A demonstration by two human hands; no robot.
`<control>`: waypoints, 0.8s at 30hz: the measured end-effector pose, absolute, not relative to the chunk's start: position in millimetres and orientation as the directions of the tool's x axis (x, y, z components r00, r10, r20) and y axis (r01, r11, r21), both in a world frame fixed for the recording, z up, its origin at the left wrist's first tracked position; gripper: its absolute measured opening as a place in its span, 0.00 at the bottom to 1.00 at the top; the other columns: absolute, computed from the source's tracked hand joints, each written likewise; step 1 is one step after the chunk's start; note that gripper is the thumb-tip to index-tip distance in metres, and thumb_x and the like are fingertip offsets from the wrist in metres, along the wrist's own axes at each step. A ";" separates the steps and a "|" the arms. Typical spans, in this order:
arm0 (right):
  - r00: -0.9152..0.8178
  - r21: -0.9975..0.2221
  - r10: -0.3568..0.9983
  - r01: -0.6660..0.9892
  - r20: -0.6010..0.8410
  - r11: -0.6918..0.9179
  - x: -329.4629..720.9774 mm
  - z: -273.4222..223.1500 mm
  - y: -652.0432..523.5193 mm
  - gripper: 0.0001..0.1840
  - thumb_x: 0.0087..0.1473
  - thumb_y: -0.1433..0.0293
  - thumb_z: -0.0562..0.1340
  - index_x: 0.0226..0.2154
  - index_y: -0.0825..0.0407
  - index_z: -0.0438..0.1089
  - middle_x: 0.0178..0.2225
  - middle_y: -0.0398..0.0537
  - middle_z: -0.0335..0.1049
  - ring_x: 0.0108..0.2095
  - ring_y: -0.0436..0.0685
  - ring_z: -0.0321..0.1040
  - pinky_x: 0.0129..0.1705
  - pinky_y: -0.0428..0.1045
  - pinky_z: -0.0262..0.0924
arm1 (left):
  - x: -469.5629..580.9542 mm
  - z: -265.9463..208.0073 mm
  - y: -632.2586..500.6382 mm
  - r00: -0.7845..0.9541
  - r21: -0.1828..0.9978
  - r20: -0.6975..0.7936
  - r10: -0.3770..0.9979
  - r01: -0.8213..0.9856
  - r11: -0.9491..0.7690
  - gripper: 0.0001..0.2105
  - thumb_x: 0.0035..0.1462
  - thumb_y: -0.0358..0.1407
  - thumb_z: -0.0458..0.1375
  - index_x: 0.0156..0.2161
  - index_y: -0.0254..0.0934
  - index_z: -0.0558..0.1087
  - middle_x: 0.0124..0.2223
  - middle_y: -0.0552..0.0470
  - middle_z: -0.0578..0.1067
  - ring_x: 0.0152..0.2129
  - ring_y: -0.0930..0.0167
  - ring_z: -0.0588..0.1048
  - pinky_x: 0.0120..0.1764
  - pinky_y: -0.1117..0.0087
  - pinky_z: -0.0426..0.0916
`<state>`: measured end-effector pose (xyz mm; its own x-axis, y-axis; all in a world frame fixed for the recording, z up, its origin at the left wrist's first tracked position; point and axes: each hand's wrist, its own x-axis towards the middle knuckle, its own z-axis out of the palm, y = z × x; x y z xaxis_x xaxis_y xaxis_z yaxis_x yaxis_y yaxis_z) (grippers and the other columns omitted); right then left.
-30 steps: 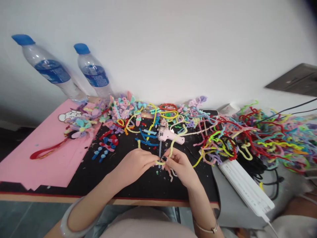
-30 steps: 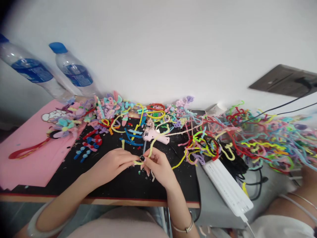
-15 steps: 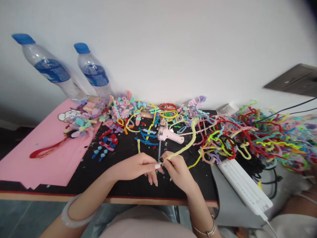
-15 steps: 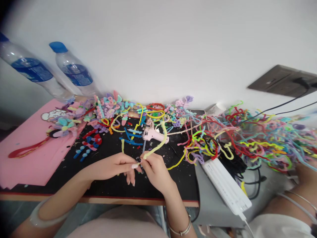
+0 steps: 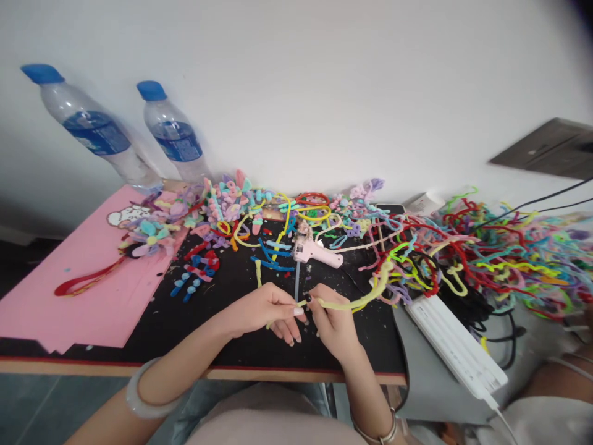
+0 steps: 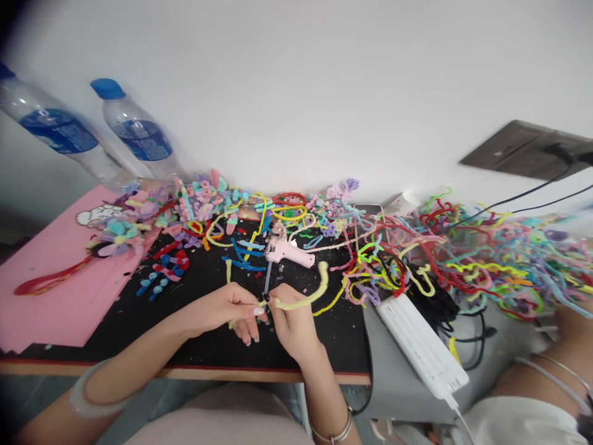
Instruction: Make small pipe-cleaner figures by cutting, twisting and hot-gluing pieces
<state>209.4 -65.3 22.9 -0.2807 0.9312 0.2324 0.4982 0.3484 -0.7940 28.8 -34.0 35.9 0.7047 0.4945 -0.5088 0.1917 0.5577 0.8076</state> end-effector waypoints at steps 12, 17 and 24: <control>-0.282 -0.740 0.888 0.492 0.364 0.460 226.1 35.0 -67.8 0.09 0.56 0.76 0.51 0.28 0.51 0.62 0.22 0.43 0.58 0.24 0.51 0.57 0.25 0.47 0.51 | 19.7 31.7 -32.7 0.715 0.766 -0.542 0.442 0.205 0.609 0.12 0.48 0.41 0.62 0.28 0.32 0.76 0.28 0.48 0.79 0.22 0.74 0.76 0.28 0.76 0.69; -0.160 -0.728 0.892 0.526 0.422 0.439 227.9 30.5 -70.6 0.09 0.56 0.77 0.51 0.28 0.51 0.62 0.23 0.44 0.59 0.23 0.51 0.58 0.25 0.47 0.52 | 18.9 35.7 -30.9 0.677 0.809 -0.530 0.510 0.224 0.544 0.11 0.49 0.39 0.61 0.26 0.31 0.76 0.27 0.47 0.79 0.22 0.73 0.77 0.28 0.74 0.70; -0.091 -0.709 0.882 0.560 0.462 0.429 225.3 22.9 -73.0 0.09 0.55 0.77 0.52 0.27 0.52 0.63 0.23 0.44 0.60 0.23 0.51 0.59 0.25 0.46 0.53 | 20.1 43.8 -26.6 0.568 0.845 -0.531 0.629 0.306 0.438 0.11 0.50 0.38 0.59 0.25 0.31 0.75 0.26 0.47 0.79 0.22 0.70 0.77 0.29 0.72 0.72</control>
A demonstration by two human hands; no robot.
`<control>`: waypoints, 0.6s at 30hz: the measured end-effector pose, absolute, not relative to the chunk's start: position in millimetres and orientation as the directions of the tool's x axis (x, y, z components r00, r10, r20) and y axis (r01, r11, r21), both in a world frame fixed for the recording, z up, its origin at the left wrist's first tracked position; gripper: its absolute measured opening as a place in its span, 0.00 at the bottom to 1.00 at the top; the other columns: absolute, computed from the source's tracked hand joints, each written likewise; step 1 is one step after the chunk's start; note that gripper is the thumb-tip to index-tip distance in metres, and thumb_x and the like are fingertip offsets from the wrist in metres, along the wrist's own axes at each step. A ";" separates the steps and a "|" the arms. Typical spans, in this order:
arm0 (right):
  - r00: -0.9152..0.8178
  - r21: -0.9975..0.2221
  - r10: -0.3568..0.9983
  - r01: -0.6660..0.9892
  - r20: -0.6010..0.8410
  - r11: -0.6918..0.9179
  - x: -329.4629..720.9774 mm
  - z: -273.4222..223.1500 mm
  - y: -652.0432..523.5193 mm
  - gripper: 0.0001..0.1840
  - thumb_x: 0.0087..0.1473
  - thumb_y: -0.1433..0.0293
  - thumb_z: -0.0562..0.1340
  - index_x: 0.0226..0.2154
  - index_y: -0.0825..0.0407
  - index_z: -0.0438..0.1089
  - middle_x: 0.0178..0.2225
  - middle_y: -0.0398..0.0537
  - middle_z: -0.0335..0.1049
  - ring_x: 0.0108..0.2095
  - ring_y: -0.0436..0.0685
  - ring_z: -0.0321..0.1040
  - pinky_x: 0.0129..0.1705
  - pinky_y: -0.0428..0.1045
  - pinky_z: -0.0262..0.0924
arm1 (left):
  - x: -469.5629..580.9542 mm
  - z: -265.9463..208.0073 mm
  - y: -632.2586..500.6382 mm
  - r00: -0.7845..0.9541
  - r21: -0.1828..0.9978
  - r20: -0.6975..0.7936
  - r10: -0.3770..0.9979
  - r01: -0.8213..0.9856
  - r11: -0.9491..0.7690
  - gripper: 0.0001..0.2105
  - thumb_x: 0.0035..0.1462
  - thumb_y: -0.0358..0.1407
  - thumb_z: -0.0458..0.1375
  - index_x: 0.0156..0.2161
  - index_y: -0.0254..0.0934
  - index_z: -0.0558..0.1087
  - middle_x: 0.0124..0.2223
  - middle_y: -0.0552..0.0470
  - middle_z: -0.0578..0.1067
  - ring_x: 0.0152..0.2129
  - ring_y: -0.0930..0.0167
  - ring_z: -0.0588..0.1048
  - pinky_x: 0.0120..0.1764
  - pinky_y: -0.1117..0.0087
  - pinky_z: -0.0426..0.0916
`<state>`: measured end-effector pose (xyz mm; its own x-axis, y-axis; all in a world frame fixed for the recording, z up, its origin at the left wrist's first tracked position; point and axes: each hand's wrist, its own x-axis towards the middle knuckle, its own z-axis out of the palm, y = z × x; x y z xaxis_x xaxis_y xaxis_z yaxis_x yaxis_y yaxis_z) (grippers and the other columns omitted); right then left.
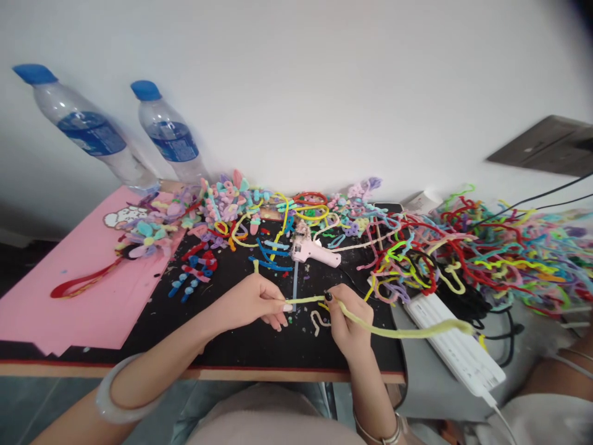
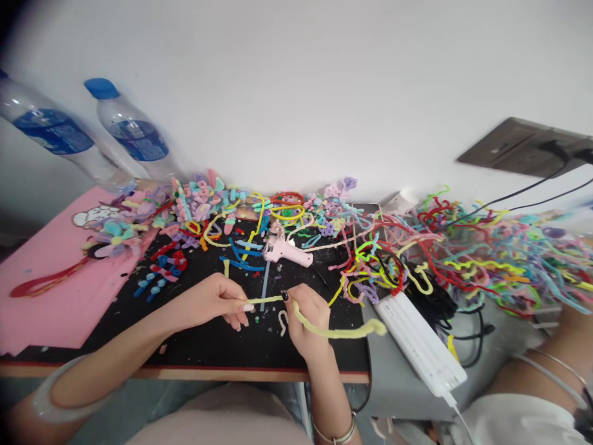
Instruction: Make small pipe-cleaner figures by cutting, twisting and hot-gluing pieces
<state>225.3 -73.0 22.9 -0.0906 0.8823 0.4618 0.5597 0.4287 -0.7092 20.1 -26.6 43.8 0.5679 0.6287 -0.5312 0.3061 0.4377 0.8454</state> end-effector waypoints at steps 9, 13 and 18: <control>0.340 -0.812 0.873 0.576 0.348 0.100 249.9 25.1 -67.2 0.17 0.56 0.69 0.55 0.18 0.53 0.61 0.17 0.40 0.59 0.19 0.48 0.56 0.24 0.45 0.49 | -24.2 31.4 -13.9 0.211 0.831 -0.362 0.908 0.515 0.212 0.13 0.50 0.43 0.56 0.28 0.35 0.74 0.28 0.49 0.78 0.26 0.67 0.76 0.32 0.69 0.69; 0.370 -0.879 0.897 0.475 0.240 0.039 240.1 23.0 -65.9 0.17 0.56 0.67 0.56 0.18 0.54 0.61 0.17 0.39 0.58 0.19 0.47 0.54 0.22 0.44 0.48 | -21.9 26.1 -17.2 0.008 0.620 -0.180 0.984 0.778 0.107 0.17 0.49 0.48 0.56 0.37 0.36 0.70 0.31 0.49 0.76 0.26 0.66 0.73 0.30 0.69 0.64; 0.331 -0.938 0.936 0.348 0.121 -0.002 225.2 22.3 -68.2 0.16 0.56 0.67 0.56 0.18 0.54 0.61 0.18 0.40 0.59 0.19 0.46 0.55 0.20 0.43 0.48 | -3.0 17.7 -23.0 0.042 0.436 -0.157 0.987 0.899 0.031 0.09 0.53 0.40 0.53 0.35 0.36 0.66 0.36 0.46 0.72 0.31 0.63 0.72 0.30 0.68 0.60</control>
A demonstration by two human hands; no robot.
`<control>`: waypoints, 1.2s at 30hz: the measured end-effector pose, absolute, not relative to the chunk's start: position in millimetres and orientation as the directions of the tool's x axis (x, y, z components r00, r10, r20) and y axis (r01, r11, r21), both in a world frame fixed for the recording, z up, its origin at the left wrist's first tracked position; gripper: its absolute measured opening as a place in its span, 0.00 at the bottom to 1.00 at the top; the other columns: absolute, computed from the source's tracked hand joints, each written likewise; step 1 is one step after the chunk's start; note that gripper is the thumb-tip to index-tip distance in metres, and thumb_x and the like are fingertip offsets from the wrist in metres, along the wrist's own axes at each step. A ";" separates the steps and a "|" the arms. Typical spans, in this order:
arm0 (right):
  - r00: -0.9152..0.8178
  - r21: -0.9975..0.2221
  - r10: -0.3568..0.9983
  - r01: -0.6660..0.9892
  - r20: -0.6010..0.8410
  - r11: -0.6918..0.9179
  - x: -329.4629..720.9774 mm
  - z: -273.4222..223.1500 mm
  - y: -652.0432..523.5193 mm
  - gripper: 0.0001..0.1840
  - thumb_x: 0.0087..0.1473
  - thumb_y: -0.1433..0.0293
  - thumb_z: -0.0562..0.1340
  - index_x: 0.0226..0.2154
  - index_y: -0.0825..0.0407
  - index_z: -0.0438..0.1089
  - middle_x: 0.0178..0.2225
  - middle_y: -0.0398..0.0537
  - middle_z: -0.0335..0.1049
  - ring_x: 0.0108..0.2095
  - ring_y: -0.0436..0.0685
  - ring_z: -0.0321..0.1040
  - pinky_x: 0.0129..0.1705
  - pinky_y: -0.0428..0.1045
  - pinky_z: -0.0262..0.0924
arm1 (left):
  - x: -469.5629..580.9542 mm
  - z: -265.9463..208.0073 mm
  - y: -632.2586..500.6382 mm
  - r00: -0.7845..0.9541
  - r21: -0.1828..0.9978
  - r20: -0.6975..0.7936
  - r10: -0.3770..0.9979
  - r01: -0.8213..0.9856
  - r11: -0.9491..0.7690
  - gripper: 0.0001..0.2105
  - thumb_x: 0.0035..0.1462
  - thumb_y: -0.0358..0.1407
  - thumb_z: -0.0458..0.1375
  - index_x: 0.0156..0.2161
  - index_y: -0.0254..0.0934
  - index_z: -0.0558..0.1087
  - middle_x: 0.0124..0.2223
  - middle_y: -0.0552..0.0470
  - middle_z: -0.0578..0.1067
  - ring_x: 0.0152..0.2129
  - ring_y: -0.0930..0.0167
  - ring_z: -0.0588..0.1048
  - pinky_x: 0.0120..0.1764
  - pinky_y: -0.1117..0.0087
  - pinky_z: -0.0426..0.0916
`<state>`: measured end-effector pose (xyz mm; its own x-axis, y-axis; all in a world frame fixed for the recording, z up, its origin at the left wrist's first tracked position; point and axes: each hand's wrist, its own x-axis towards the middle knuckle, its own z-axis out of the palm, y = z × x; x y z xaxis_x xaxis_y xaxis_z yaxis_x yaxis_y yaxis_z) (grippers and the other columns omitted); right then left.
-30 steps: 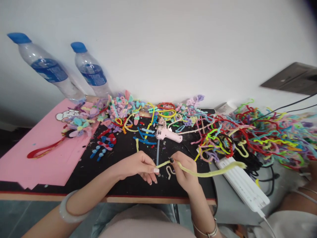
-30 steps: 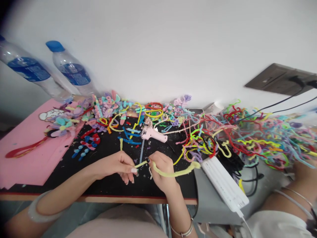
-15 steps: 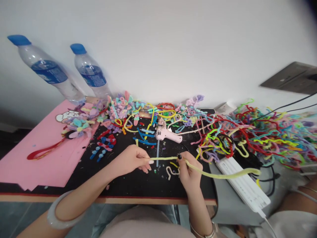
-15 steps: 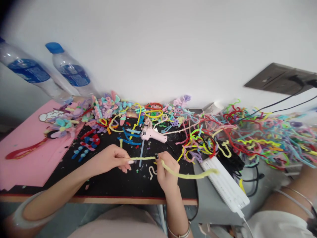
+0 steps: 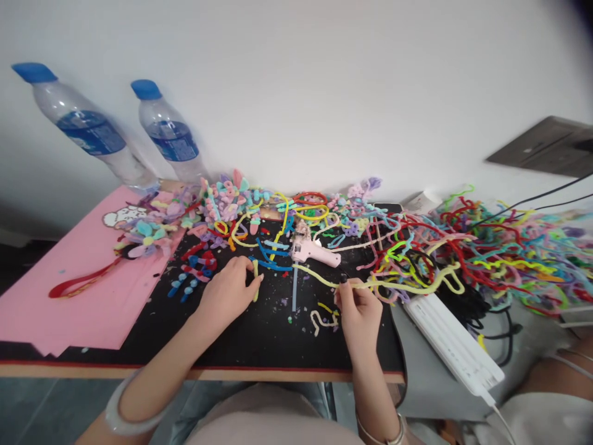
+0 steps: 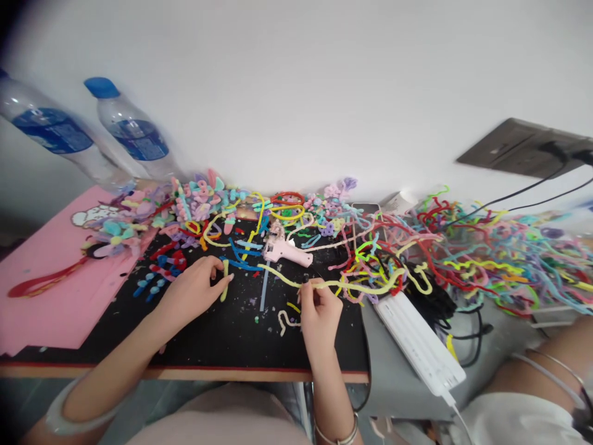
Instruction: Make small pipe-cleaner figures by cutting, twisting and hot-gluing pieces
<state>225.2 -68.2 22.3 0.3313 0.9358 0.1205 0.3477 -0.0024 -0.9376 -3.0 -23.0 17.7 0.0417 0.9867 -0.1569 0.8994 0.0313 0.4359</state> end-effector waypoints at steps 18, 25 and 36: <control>0.183 -0.981 0.968 -0.120 -0.172 -0.152 180.6 18.0 -75.5 0.18 0.55 0.65 0.56 0.18 0.54 0.60 0.15 0.38 0.60 0.13 0.43 0.50 0.15 0.41 0.42 | 42.2 35.7 -46.6 0.189 0.876 -0.351 0.917 -0.281 0.393 0.12 0.52 0.39 0.60 0.40 0.35 0.76 0.24 0.55 0.72 0.21 0.79 0.70 0.26 0.81 0.68; 0.064 -0.984 0.983 -0.046 -0.172 -0.170 181.2 22.7 -74.6 0.18 0.55 0.66 0.55 0.17 0.53 0.59 0.12 0.36 0.56 0.12 0.43 0.48 0.15 0.41 0.41 | 44.4 34.4 -42.7 0.162 0.849 -0.371 0.914 -0.339 0.405 0.11 0.49 0.39 0.63 0.37 0.35 0.77 0.25 0.56 0.66 0.21 0.80 0.65 0.23 0.83 0.65; -0.136 -0.956 0.963 -0.148 -0.233 -0.252 186.0 18.3 -70.2 0.12 0.54 0.62 0.58 0.26 0.54 0.67 0.16 0.39 0.63 0.13 0.44 0.54 0.16 0.41 0.50 | 42.7 36.6 -40.3 0.134 0.888 -0.343 0.930 -0.275 0.367 0.11 0.48 0.38 0.62 0.23 0.31 0.71 0.21 0.56 0.68 0.20 0.78 0.66 0.25 0.78 0.64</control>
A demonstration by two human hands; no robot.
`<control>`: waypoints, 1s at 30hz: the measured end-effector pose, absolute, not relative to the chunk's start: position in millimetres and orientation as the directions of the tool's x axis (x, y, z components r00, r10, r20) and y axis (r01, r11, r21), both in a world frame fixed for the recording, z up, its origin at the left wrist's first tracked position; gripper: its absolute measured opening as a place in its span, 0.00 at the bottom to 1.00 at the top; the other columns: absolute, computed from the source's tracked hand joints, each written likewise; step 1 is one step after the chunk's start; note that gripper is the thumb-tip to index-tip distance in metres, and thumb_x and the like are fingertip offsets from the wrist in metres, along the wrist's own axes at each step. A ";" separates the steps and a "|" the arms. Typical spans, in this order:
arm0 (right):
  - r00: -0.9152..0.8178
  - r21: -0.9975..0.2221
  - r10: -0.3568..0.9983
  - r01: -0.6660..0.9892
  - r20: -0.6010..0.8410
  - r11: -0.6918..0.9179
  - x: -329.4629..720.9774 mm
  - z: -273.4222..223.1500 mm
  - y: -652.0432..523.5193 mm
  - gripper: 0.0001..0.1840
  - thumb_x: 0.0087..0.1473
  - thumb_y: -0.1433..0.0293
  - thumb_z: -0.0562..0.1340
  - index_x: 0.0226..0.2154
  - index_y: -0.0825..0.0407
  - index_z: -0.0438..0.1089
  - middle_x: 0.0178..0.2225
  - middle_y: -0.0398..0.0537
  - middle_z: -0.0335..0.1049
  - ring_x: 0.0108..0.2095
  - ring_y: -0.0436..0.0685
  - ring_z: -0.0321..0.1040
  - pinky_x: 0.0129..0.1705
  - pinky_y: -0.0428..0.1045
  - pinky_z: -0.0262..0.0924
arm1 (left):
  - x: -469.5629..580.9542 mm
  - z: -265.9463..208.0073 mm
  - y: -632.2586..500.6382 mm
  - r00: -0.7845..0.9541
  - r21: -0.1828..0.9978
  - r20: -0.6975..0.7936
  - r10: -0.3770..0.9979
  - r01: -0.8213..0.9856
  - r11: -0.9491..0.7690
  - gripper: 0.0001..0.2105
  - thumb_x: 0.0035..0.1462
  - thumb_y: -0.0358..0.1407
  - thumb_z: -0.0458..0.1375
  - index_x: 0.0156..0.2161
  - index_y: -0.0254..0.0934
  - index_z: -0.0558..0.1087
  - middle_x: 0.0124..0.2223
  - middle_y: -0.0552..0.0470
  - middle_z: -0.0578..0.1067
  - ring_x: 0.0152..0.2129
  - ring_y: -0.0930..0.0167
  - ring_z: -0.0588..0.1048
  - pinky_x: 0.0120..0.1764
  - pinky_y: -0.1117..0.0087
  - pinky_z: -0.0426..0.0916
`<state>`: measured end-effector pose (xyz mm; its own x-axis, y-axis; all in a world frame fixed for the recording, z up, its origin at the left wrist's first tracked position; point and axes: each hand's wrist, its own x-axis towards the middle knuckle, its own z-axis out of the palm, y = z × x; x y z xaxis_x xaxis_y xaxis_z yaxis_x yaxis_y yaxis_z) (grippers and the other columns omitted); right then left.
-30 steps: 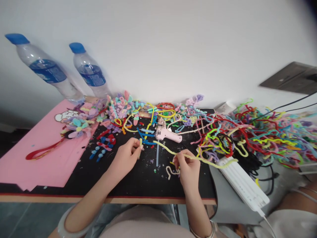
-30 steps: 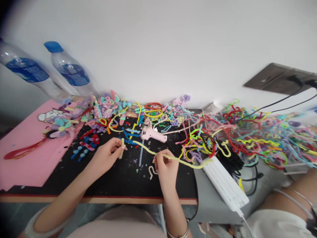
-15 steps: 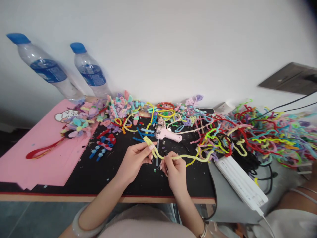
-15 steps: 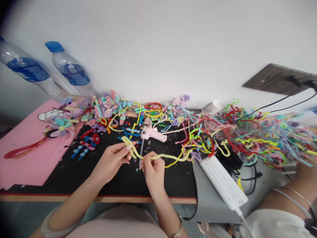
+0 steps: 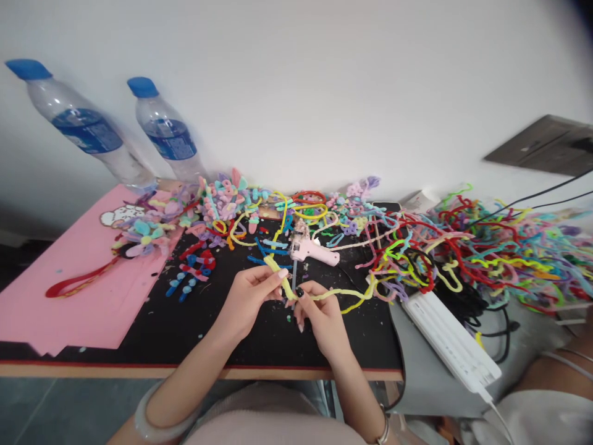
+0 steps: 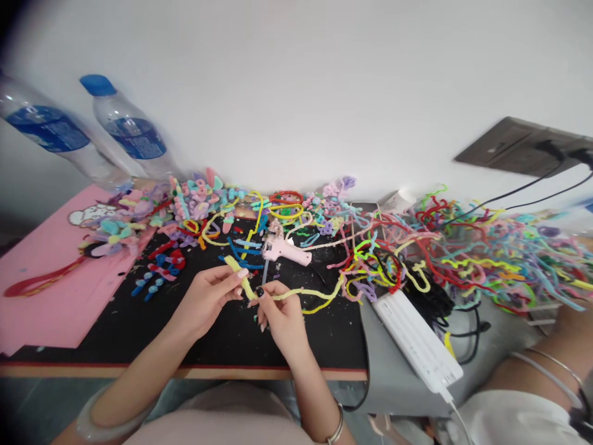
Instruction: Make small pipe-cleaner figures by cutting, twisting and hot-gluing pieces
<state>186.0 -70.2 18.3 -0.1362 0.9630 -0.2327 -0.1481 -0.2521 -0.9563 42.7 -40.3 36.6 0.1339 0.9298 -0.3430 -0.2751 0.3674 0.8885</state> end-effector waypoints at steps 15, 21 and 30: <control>-0.260 -0.817 0.906 -0.400 -0.334 -0.416 185.1 18.0 -71.6 0.10 0.49 0.64 0.63 0.27 0.55 0.69 0.24 0.44 0.72 0.17 0.45 0.60 0.16 0.41 0.60 | 45.9 34.0 -40.0 0.158 0.880 -0.358 0.920 -0.271 0.389 0.11 0.47 0.39 0.63 0.24 0.31 0.72 0.21 0.56 0.68 0.20 0.78 0.66 0.26 0.78 0.66; -0.227 -0.865 0.931 -0.357 -0.287 -0.354 186.0 18.7 -71.2 0.09 0.49 0.65 0.63 0.26 0.54 0.68 0.23 0.44 0.72 0.17 0.45 0.60 0.17 0.42 0.61 | 47.1 36.4 -39.8 0.168 0.866 -0.380 0.910 -0.281 0.413 0.10 0.46 0.39 0.63 0.25 0.32 0.73 0.23 0.56 0.69 0.21 0.77 0.67 0.28 0.76 0.66; -0.160 -0.918 0.961 -0.295 -0.226 -0.265 186.6 16.0 -70.4 0.10 0.50 0.64 0.62 0.24 0.54 0.68 0.20 0.42 0.69 0.16 0.46 0.60 0.18 0.43 0.61 | 47.4 31.5 -45.7 0.282 0.956 -0.253 0.926 -0.075 0.284 0.10 0.51 0.38 0.60 0.24 0.33 0.76 0.31 0.50 0.72 0.30 0.71 0.70 0.36 0.72 0.63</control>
